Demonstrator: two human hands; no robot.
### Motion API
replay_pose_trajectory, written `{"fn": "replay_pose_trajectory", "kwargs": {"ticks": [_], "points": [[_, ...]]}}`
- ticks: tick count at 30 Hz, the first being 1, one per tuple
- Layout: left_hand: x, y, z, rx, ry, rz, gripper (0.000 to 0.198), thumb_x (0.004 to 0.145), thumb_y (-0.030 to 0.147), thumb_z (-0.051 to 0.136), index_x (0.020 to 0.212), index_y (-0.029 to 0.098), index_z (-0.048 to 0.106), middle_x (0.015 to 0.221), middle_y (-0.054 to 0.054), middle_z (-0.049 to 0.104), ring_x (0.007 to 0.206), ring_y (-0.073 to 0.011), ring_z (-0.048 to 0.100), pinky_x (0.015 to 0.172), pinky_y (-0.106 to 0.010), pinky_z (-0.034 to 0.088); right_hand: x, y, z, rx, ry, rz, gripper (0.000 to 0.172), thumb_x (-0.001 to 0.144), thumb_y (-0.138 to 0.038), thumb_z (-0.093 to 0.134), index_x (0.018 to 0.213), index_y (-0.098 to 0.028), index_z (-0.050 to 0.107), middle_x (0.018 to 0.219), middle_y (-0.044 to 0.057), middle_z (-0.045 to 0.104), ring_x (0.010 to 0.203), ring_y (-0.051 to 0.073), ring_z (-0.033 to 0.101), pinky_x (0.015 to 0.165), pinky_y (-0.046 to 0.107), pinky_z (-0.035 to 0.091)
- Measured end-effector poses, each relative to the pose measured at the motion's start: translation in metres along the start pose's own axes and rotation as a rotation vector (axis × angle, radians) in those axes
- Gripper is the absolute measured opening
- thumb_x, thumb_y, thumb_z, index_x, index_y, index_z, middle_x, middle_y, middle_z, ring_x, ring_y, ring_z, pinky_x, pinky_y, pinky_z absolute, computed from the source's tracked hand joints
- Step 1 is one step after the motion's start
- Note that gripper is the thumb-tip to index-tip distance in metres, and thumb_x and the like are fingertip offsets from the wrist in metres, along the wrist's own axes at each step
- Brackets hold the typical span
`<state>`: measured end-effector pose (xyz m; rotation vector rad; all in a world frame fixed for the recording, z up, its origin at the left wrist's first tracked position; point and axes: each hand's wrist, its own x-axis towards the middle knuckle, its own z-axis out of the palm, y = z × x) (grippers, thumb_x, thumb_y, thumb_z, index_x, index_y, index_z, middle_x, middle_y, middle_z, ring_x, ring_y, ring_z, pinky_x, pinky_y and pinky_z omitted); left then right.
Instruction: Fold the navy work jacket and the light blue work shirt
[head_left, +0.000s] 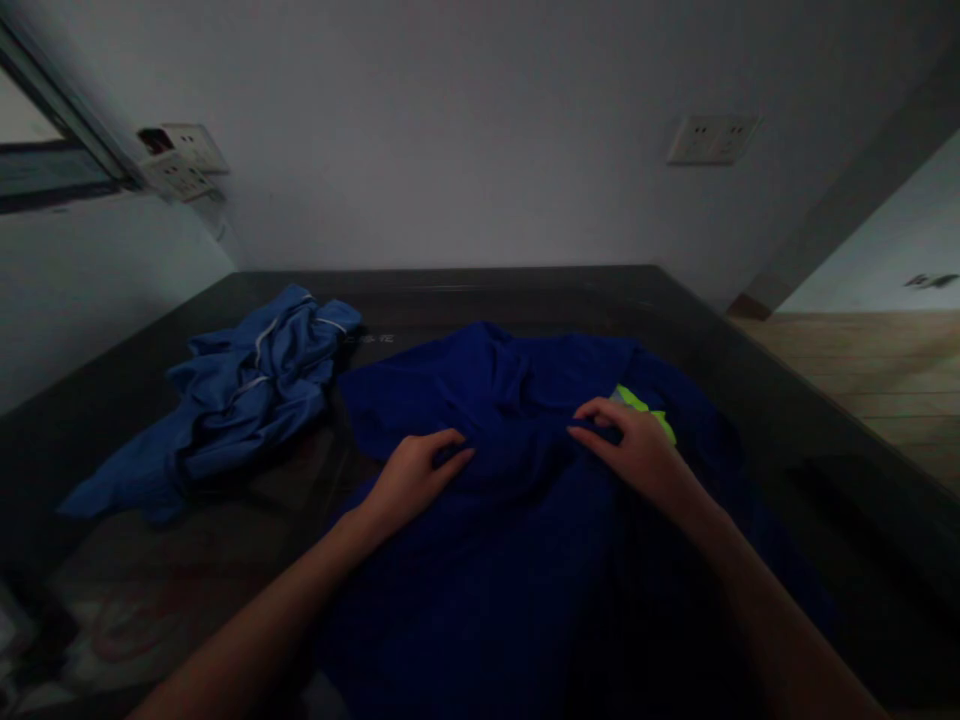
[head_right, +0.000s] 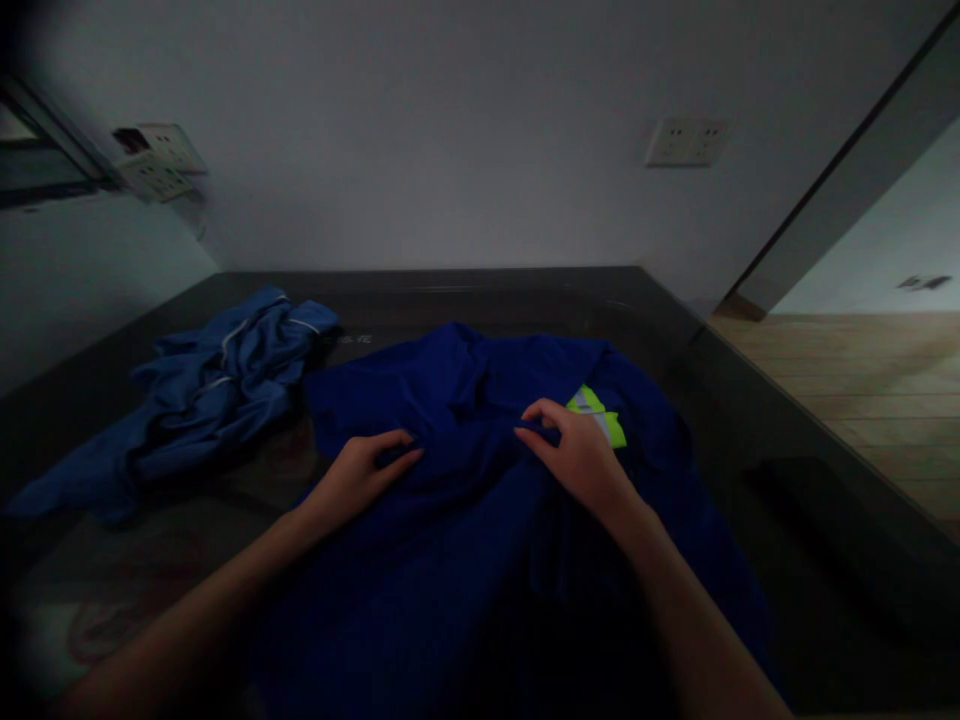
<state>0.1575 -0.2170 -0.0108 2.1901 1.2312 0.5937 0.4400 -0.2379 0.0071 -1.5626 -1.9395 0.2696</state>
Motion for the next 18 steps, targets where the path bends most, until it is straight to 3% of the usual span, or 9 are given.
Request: {"fn": "replay_pose_trajectory", "kwargs": {"ticks": [2, 6, 8, 11, 14, 18], "points": [[-0.001, 0.002, 0.002, -0.007, 0.004, 0.029, 0.021, 0.092, 0.034, 0.049, 0.086, 0.019, 0.063, 0.078, 0.002, 0.067, 0.069, -0.014, 0.062, 0.063, -0.023, 0.042, -0.002, -0.01, 0.0, -0.083, 0.015, -0.067, 0.019, 0.081, -0.028, 0.064, 0.098, -0.019, 0.066, 0.08, 0.005, 0.066, 0.076, 0.023, 0.062, 0.068, 0.035, 0.048], [-0.007, 0.009, 0.01, -0.013, 0.077, 0.18, 0.017, 0.093, 0.026, 0.048, 0.091, 0.018, 0.063, 0.09, -0.003, 0.066, 0.083, -0.0159, 0.061, 0.075, -0.024, 0.045, -0.011, -0.048, -0.004, -0.154, 0.191, -0.234, 0.025, 0.087, -0.028, 0.059, 0.109, -0.016, 0.063, 0.101, 0.01, 0.066, 0.097, 0.026, 0.058, 0.087, 0.042, 0.044], [-0.012, 0.014, 0.014, -0.036, 0.09, 0.263, 0.015, 0.093, 0.023, 0.048, 0.095, 0.019, 0.062, 0.094, -0.004, 0.065, 0.089, -0.0166, 0.06, 0.08, -0.025, 0.046, -0.016, -0.068, 0.0, -0.11, 0.16, -0.312, 0.024, 0.091, -0.025, 0.053, 0.112, -0.017, 0.062, 0.107, 0.01, 0.066, 0.103, 0.024, 0.057, 0.092, 0.041, 0.042], [-0.019, 0.024, 0.02, -0.109, 0.046, 0.333, 0.015, 0.092, 0.022, 0.048, 0.096, 0.018, 0.062, 0.094, -0.005, 0.065, 0.088, -0.0162, 0.06, 0.08, -0.026, 0.047, -0.021, -0.084, 0.014, -0.001, -0.012, -0.382, 0.025, 0.093, -0.021, 0.049, 0.116, -0.018, 0.059, 0.113, 0.008, 0.065, 0.108, 0.022, 0.056, 0.097, 0.039, 0.041], [-0.023, 0.031, 0.02, -0.193, 0.011, 0.31, 0.015, 0.092, 0.022, 0.049, 0.098, 0.018, 0.062, 0.093, -0.004, 0.066, 0.083, -0.015, 0.062, 0.076, -0.024, 0.048, -0.022, -0.082, 0.03, 0.132, -0.112, -0.306, 0.019, 0.093, -0.023, 0.049, 0.108, -0.019, 0.061, 0.104, 0.007, 0.067, 0.099, 0.02, 0.06, 0.09, 0.037, 0.044], [-0.02, 0.033, 0.018, -0.241, 0.011, 0.204, 0.015, 0.091, 0.023, 0.05, 0.096, 0.018, 0.063, 0.088, -0.002, 0.068, 0.078, -0.0138, 0.063, 0.071, -0.022, 0.047, -0.022, -0.07, 0.038, 0.283, -0.105, -0.148, 0.007, 0.089, -0.026, 0.056, 0.088, -0.02, 0.06, 0.086, 0.003, 0.063, 0.082, 0.017, 0.06, 0.075, 0.029, 0.046]]}}
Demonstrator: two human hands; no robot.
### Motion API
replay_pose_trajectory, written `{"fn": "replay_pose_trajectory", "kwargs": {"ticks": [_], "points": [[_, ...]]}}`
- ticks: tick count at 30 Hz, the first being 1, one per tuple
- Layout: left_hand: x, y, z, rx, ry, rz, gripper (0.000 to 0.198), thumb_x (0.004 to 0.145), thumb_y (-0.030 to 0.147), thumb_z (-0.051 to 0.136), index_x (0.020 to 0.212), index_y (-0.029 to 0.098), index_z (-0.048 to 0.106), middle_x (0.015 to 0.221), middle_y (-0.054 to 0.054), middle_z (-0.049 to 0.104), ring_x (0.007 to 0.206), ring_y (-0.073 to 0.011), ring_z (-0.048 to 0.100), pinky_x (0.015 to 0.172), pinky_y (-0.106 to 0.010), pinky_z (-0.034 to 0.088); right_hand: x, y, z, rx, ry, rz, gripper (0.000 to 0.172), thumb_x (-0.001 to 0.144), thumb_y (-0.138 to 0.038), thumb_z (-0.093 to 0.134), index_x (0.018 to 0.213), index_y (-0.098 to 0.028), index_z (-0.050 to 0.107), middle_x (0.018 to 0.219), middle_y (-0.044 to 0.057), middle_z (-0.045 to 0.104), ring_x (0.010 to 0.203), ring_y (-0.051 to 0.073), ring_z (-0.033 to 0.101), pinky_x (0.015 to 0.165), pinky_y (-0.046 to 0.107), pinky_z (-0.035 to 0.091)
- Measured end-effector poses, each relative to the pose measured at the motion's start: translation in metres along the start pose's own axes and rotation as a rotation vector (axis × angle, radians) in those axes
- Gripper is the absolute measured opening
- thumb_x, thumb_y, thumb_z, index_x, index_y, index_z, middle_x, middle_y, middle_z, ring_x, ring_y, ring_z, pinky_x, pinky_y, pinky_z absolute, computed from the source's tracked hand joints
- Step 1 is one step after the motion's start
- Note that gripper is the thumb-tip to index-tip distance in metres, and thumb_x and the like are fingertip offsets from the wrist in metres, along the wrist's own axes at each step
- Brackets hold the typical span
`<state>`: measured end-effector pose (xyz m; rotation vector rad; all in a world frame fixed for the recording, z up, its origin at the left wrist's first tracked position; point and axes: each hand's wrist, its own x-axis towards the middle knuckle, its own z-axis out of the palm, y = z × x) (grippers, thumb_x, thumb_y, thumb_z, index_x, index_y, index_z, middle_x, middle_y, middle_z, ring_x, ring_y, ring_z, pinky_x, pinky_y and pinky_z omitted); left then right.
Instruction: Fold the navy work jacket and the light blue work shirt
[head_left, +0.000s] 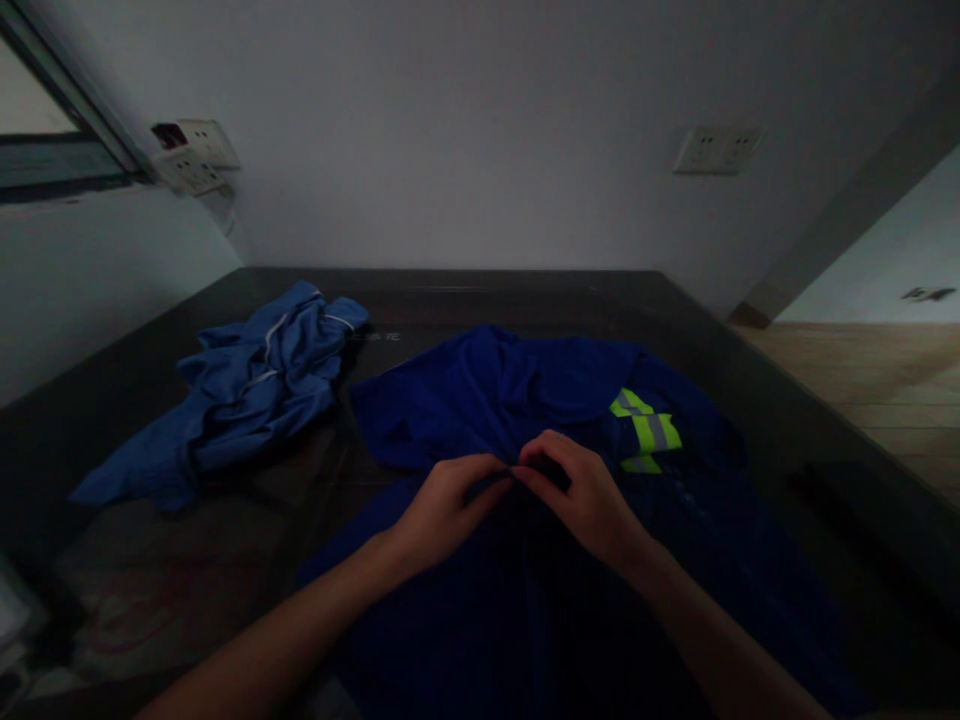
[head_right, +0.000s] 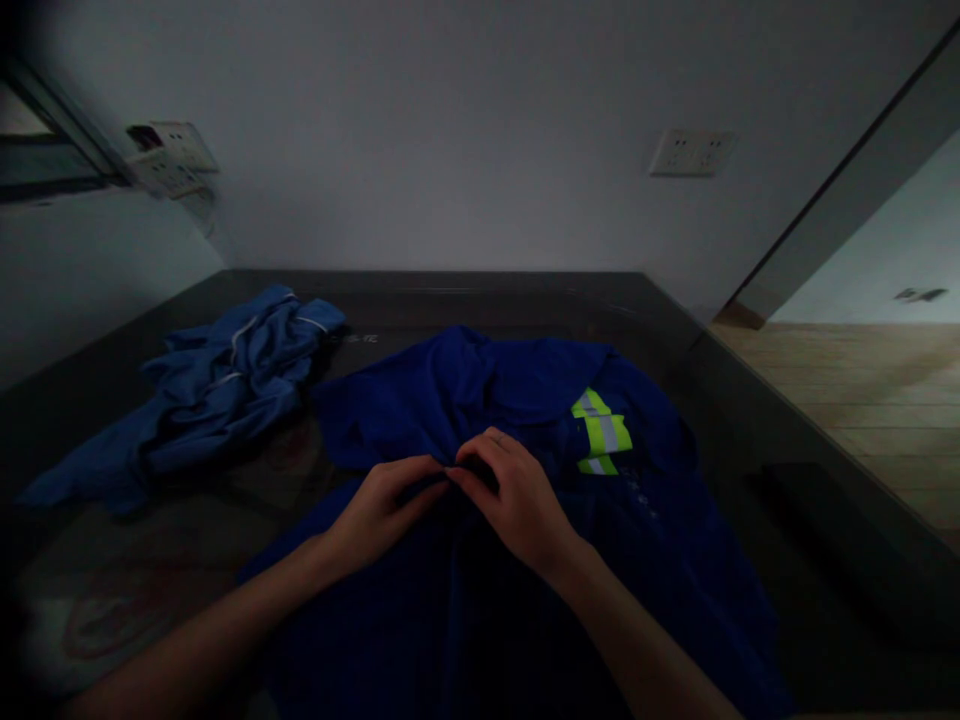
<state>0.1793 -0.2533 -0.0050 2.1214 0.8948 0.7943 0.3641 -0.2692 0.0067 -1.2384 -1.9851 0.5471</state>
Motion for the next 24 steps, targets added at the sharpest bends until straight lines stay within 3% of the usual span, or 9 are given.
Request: {"fn": "replay_pose_trajectory", "kwargs": {"ticks": [6, 14, 20, 24], "points": [[0.0025, -0.0032, -0.0005, 0.05, 0.039, -0.07, 0.012, 0.089, 0.02, 0.052, 0.089, 0.018, 0.064, 0.086, 0.0, 0.069, 0.078, -0.0142, 0.064, 0.071, -0.022, 0.045, 0.0011, 0.0057, -0.0011, 0.167, -0.109, 0.164, 0.013, 0.087, -0.029, 0.059, 0.079, -0.02, 0.055, 0.07, -0.003, 0.058, 0.067, 0.013, 0.055, 0.061, 0.024, 0.04], [0.0026, -0.0059, 0.0, -0.023, 0.157, -0.119, 0.009, 0.09, 0.021, 0.05, 0.099, 0.02, 0.053, 0.081, 0.002, 0.065, 0.073, -0.0117, 0.061, 0.067, -0.021, 0.045, 0.0042, 0.0091, -0.0027, 0.15, -0.121, 0.211, 0.012, 0.084, -0.029, 0.063, 0.08, -0.018, 0.058, 0.078, 0.0, 0.063, 0.075, 0.015, 0.059, 0.069, 0.025, 0.041], [0.0007, -0.0077, -0.0009, 0.046, 0.108, 0.064, 0.017, 0.091, 0.013, 0.04, 0.088, 0.019, 0.055, 0.088, -0.003, 0.059, 0.084, -0.0137, 0.057, 0.076, -0.025, 0.045, 0.0044, 0.0072, -0.0025, 0.206, -0.176, 0.2, 0.008, 0.082, -0.025, 0.063, 0.078, -0.018, 0.062, 0.076, 0.0, 0.065, 0.073, 0.015, 0.06, 0.067, 0.024, 0.043], [0.0014, -0.0028, -0.0038, 0.092, 0.102, 0.058, 0.017, 0.085, 0.009, 0.044, 0.087, 0.018, 0.058, 0.093, -0.005, 0.058, 0.088, -0.0158, 0.056, 0.08, -0.027, 0.045, 0.0025, 0.0067, -0.0021, 0.248, -0.123, 0.197, 0.008, 0.081, -0.024, 0.064, 0.077, -0.018, 0.062, 0.074, -0.001, 0.064, 0.072, 0.015, 0.059, 0.067, 0.024, 0.044]]}}
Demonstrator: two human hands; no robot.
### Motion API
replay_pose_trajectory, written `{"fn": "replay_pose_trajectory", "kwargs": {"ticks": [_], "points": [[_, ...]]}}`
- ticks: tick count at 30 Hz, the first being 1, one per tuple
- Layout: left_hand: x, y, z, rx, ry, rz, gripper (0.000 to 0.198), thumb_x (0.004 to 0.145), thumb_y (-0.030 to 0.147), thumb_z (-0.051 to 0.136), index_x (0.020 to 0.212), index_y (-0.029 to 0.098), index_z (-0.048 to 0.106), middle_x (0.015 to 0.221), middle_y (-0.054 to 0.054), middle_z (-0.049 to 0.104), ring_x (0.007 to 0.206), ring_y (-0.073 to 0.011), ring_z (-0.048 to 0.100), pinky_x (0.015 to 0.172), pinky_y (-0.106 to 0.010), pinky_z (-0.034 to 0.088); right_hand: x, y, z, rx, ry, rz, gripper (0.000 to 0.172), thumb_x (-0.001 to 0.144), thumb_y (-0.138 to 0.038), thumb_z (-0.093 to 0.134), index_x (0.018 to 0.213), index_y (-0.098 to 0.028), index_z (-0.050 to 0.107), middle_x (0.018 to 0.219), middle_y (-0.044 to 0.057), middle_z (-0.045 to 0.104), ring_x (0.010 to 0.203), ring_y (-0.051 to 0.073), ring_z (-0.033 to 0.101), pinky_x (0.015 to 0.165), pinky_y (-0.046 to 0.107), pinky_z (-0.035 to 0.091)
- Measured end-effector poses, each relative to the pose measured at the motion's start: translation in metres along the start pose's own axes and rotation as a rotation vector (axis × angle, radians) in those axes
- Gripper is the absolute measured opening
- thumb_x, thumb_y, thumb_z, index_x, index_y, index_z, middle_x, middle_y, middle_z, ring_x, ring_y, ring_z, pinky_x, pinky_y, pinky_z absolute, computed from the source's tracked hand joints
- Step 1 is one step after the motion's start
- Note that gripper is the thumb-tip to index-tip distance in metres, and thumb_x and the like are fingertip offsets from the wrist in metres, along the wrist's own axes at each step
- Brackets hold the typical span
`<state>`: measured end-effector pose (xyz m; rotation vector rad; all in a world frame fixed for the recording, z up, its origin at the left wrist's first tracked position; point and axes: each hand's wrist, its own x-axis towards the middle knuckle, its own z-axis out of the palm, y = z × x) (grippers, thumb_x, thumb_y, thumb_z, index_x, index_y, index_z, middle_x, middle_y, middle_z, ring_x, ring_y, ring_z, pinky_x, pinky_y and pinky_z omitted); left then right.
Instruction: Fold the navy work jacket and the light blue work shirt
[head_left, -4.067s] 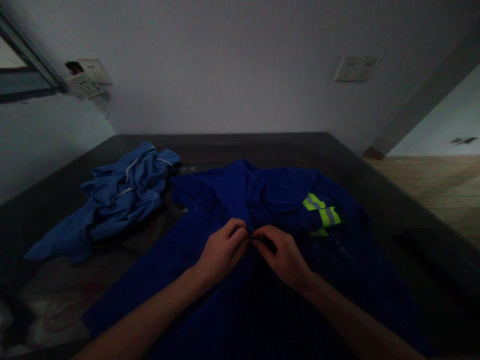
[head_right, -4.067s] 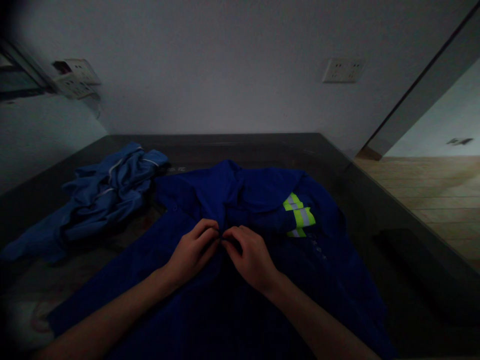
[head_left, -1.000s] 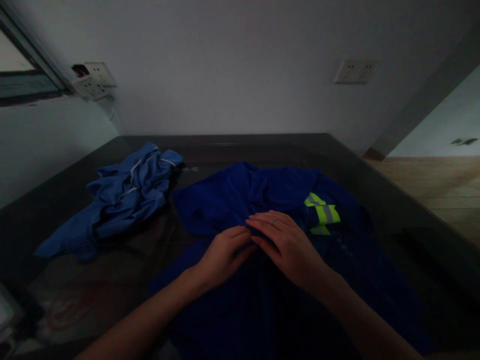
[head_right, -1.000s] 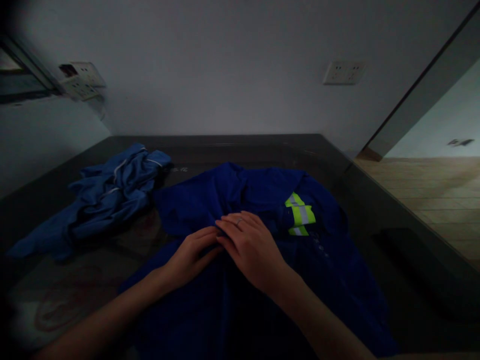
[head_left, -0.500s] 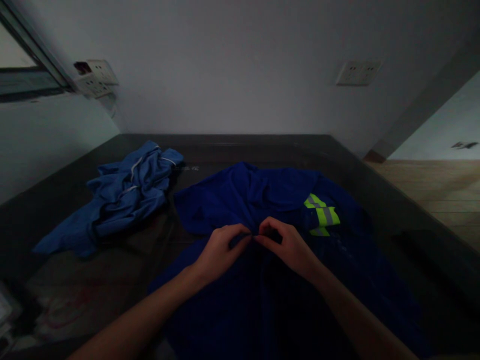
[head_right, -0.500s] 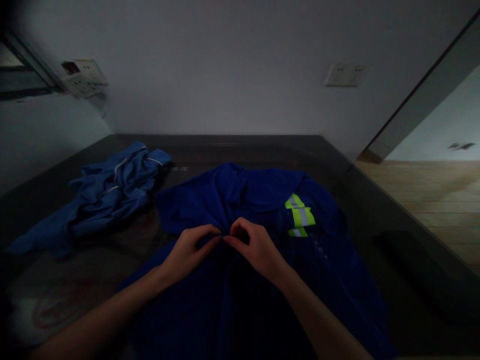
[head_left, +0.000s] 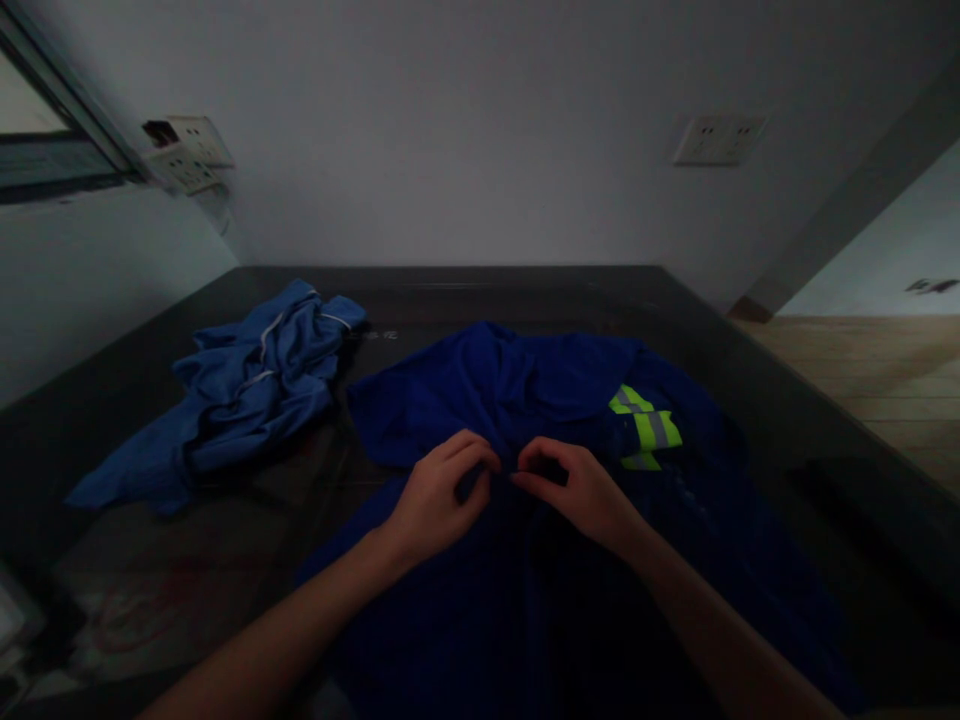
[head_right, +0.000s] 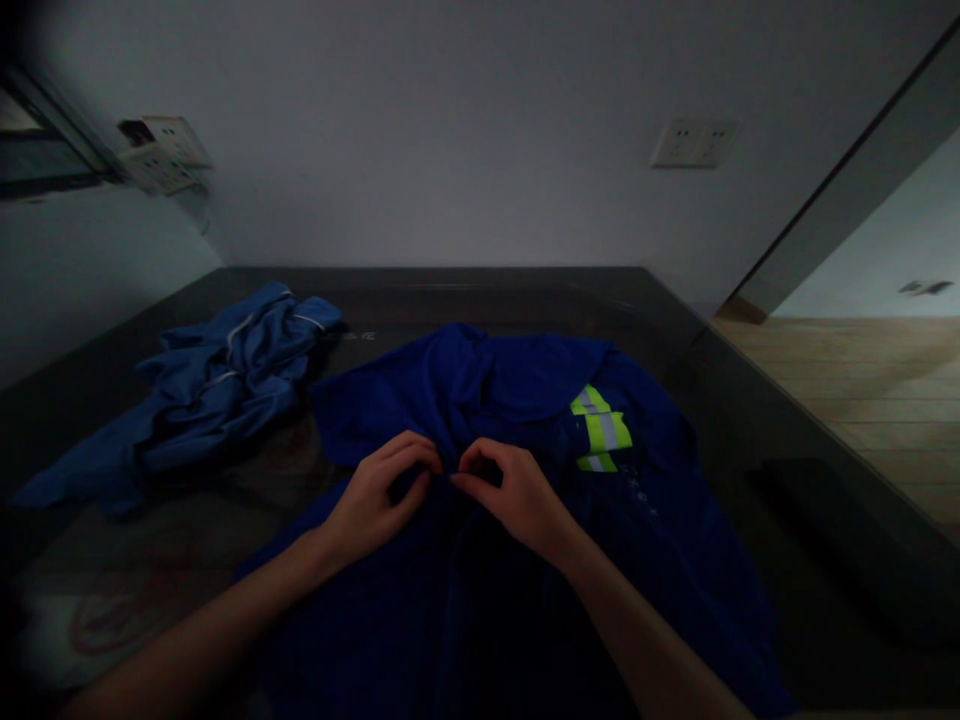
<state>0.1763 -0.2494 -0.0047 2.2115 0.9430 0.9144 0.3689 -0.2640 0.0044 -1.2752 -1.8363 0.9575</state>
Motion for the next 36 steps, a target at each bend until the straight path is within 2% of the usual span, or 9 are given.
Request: {"fn": "replay_pose_trajectory", "kwargs": {"ticks": [3, 6, 10, 19, 26, 31, 36], "points": [[0.002, 0.002, -0.001, -0.03, -0.017, -0.028, 0.013, 0.085, 0.012, 0.049, 0.089, 0.018, 0.059, 0.094, -0.005, 0.059, 0.09, -0.0166, 0.056, 0.081, -0.029, 0.045, -0.001, -0.001, 0.001, -0.001, 0.028, -0.008, 0.007, 0.082, -0.024, 0.063, 0.077, -0.018, 0.062, 0.075, -0.001, 0.064, 0.073, 0.015, 0.059, 0.067, 0.025, 0.044], [0.005, 0.002, -0.001, -0.12, -0.035, -0.085, 0.006, 0.086, 0.019, 0.052, 0.083, 0.018, 0.057, 0.09, -0.004, 0.059, 0.087, -0.016, 0.057, 0.079, -0.028, 0.045, -0.001, -0.003, 0.003, -0.025, 0.063, -0.025, 0.006, 0.082, -0.022, 0.063, 0.077, -0.019, 0.061, 0.075, -0.001, 0.064, 0.073, 0.015, 0.06, 0.067, 0.024, 0.043], [0.006, -0.001, 0.0, -0.195, -0.051, -0.122, 0.009, 0.088, 0.021, 0.054, 0.08, 0.017, 0.056, 0.088, -0.003, 0.059, 0.085, -0.0151, 0.057, 0.078, -0.026, 0.045, -0.001, -0.003, 0.005, -0.045, 0.112, -0.047, 0.006, 0.082, -0.02, 0.062, 0.077, -0.019, 0.06, 0.074, -0.001, 0.064, 0.072, 0.014, 0.059, 0.067, 0.024, 0.043], [0.005, -0.005, 0.001, -0.156, -0.029, -0.111, 0.009, 0.09, 0.022, 0.05, 0.084, 0.017, 0.056, 0.087, -0.002, 0.059, 0.085, -0.0146, 0.056, 0.079, -0.026, 0.044, 0.0, 0.002, 0.005, -0.115, 0.014, -0.076, 0.012, 0.086, -0.025, 0.06, 0.077, -0.017, 0.062, 0.075, 0.0, 0.064, 0.074, 0.015, 0.06, 0.068, 0.025, 0.042], [0.004, -0.004, -0.002, -0.045, -0.087, -0.077, 0.009, 0.091, 0.021, 0.047, 0.084, 0.019, 0.053, 0.09, -0.003, 0.061, 0.087, -0.0154, 0.057, 0.079, -0.027, 0.045, -0.001, 0.001, 0.007, -0.095, 0.088, -0.034, 0.012, 0.087, -0.025, 0.058, 0.078, -0.018, 0.063, 0.074, 0.0, 0.065, 0.072, 0.016, 0.061, 0.066, 0.026, 0.044], [0.0, -0.007, 0.001, 0.073, -0.074, -0.053, 0.008, 0.09, 0.018, 0.046, 0.083, 0.02, 0.051, 0.093, -0.004, 0.061, 0.088, -0.0164, 0.058, 0.079, -0.028, 0.045, -0.005, 0.002, 0.017, -0.243, 0.158, -0.179, 0.01, 0.088, -0.023, 0.055, 0.082, -0.019, 0.061, 0.081, 0.004, 0.067, 0.081, 0.02, 0.062, 0.076, 0.033, 0.047], [-0.003, -0.009, 0.005, 0.156, -0.064, -0.012, 0.008, 0.089, 0.017, 0.044, 0.087, 0.02, 0.052, 0.098, -0.006, 0.06, 0.09, -0.0175, 0.058, 0.078, -0.029, 0.046, -0.009, 0.003, 0.025, -0.328, 0.145, -0.296, 0.01, 0.089, -0.019, 0.05, 0.086, -0.019, 0.059, 0.084, 0.007, 0.067, 0.087, 0.022, 0.062, 0.084, 0.039, 0.048]]}}
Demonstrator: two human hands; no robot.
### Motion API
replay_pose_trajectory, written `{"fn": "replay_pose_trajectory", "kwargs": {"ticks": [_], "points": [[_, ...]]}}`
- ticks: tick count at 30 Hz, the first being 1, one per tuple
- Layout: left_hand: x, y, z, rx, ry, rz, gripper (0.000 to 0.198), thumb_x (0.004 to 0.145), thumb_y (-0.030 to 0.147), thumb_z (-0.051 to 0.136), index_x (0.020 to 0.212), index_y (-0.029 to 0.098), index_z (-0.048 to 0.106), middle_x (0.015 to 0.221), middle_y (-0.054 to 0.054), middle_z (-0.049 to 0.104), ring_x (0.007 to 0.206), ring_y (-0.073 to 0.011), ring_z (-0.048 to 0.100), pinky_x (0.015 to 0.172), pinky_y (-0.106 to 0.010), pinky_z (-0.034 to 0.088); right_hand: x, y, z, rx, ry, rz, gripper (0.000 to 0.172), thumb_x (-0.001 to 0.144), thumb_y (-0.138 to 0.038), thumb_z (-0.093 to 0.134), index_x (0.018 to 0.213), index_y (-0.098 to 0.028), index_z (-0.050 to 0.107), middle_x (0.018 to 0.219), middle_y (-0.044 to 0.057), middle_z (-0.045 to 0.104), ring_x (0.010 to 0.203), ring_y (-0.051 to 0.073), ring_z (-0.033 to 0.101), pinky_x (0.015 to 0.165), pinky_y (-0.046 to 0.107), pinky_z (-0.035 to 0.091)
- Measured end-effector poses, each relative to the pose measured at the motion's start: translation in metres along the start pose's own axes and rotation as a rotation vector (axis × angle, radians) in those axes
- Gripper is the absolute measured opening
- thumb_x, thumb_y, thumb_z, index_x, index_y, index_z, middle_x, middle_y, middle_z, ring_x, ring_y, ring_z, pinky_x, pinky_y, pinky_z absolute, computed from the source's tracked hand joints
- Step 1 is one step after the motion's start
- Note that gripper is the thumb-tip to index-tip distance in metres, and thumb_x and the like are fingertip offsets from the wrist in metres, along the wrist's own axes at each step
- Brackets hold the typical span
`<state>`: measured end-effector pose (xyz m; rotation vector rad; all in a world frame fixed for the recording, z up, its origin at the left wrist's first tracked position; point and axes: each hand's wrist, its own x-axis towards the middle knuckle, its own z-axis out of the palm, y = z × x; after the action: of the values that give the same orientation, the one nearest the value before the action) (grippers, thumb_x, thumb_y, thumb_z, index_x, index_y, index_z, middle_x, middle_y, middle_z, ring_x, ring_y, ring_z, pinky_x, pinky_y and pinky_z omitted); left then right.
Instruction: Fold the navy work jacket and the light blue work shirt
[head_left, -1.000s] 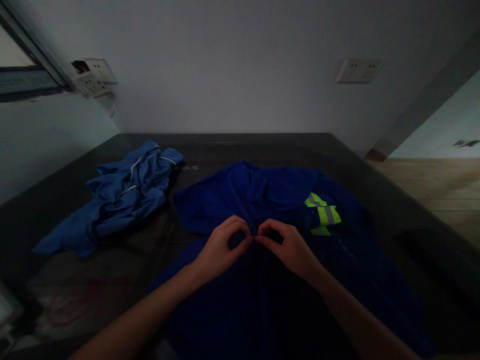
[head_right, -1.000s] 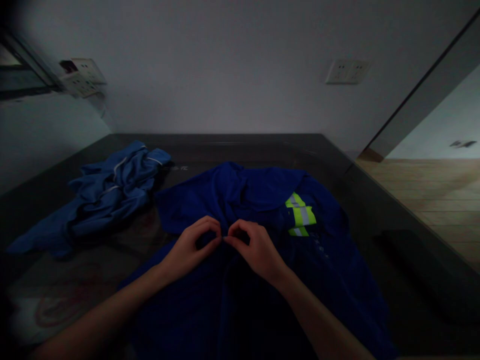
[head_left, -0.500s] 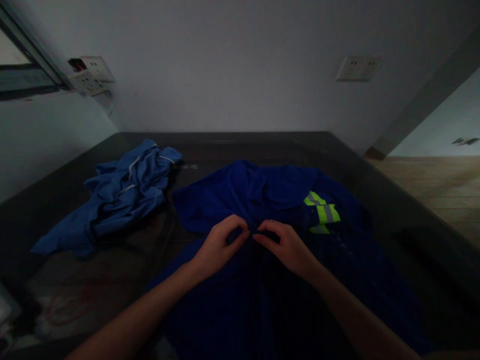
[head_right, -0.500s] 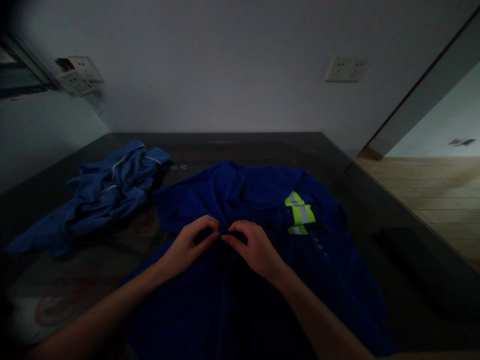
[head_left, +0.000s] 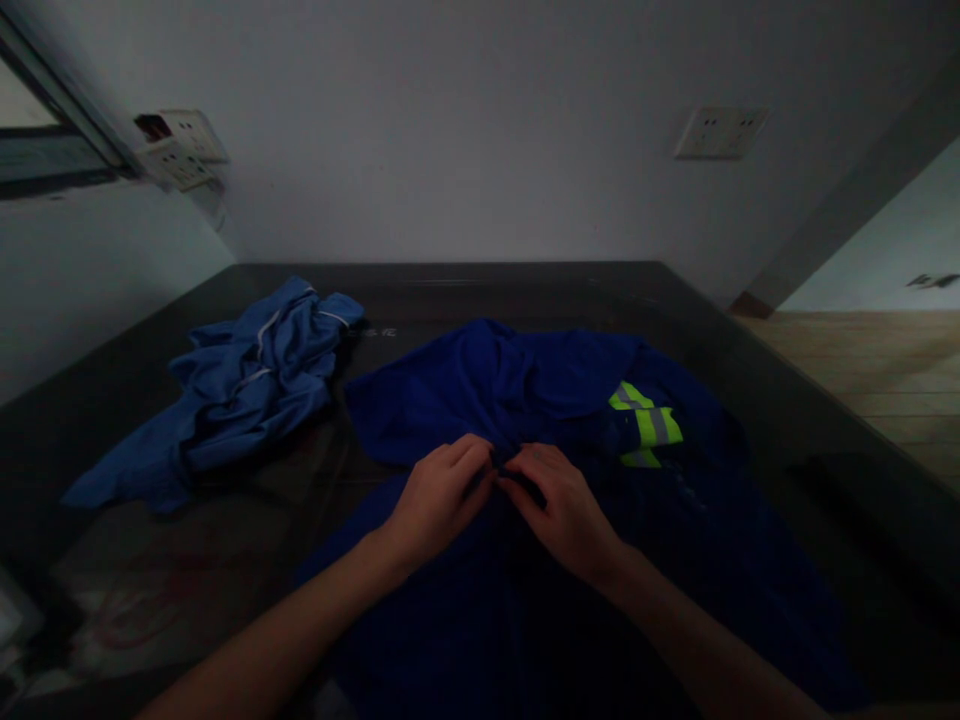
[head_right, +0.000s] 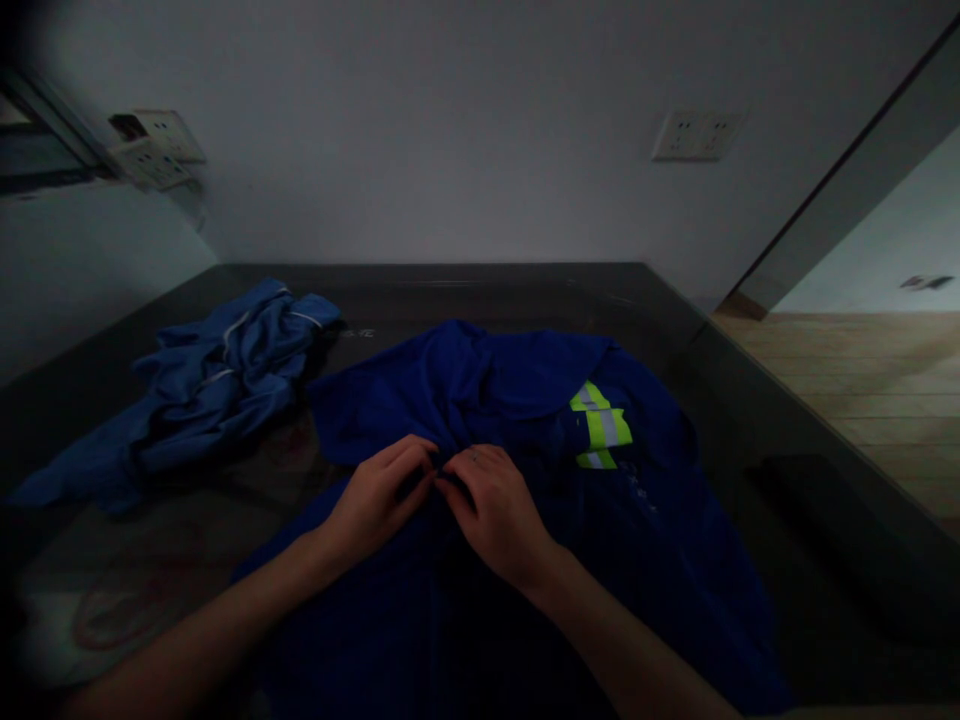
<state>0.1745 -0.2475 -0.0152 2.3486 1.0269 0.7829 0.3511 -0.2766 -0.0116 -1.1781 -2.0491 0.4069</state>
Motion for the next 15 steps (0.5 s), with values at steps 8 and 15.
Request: {"fn": "replay_pose_trajectory", "kwargs": {"ticks": [8, 15], "points": [[0.0047, 0.0055, -0.0063, -0.323, 0.047, -0.129, 0.009, 0.088, 0.026, 0.053, 0.094, 0.019, 0.056, 0.094, -0.003, 0.063, 0.09, -0.0163, 0.06, 0.083, -0.028, 0.047, 0.0013, 0.0009, -0.0076, 0.002, 0.112, 0.029, 0.012, 0.091, -0.022, 0.048, 0.086, -0.02, 0.059, 0.083, 0.006, 0.066, 0.083, 0.021, 0.062, 0.076, 0.035, 0.048], [0.0097, 0.0056, -0.0075, -0.557, 0.015, -0.229, 0.024, 0.082, 0.023, 0.063, 0.105, 0.019, 0.06, 0.097, -0.004, 0.066, 0.094, -0.0172, 0.062, 0.087, -0.029, 0.048, -0.0006, 0.0007, -0.0079, 0.04, 0.129, 0.053, 0.004, 0.089, -0.021, 0.052, 0.09, -0.021, 0.056, 0.084, 0.004, 0.065, 0.082, 0.019, 0.061, 0.075, 0.032, 0.047]]}}
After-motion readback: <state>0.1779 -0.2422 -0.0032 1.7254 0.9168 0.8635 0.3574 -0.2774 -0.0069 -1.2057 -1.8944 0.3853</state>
